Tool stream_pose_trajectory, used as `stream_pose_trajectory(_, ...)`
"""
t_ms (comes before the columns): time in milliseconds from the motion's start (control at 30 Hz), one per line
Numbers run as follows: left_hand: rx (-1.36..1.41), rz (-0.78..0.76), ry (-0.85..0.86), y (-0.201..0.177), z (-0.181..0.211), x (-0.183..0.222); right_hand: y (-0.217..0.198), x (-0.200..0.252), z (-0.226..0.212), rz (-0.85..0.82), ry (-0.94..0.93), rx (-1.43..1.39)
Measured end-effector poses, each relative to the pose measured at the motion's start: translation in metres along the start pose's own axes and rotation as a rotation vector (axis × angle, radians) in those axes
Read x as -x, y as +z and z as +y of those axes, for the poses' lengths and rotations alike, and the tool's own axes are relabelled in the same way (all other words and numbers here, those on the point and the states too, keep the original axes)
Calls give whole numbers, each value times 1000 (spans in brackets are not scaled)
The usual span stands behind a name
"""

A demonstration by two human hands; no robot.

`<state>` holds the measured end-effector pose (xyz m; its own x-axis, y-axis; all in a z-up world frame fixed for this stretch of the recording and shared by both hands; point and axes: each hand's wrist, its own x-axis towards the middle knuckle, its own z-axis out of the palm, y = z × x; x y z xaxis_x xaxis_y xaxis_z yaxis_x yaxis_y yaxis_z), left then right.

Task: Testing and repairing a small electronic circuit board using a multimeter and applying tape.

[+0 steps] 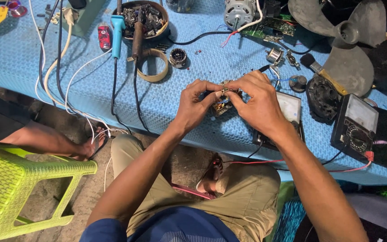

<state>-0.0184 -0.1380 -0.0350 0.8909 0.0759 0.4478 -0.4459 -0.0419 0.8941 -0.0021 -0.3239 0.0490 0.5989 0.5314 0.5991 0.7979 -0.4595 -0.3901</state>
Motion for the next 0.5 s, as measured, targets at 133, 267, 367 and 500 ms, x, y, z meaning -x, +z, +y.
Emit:
stream_pose_trajectory(133, 29, 3, 18, 1, -3, 0, 1, 0, 1, 1, 2, -7)
stream_pose_trajectory(267, 18, 18, 49, 2, -7, 1, 3, 2, 4, 9, -15, 1)
stream_pose_trajectory(367, -80, 24, 134, 4, -13, 1, 3, 3, 5, 0, -20, -8)
stream_pose_trajectory(500, -261, 34, 293, -1, 10, 4, 4, 4, 6, -2, -21, -8)
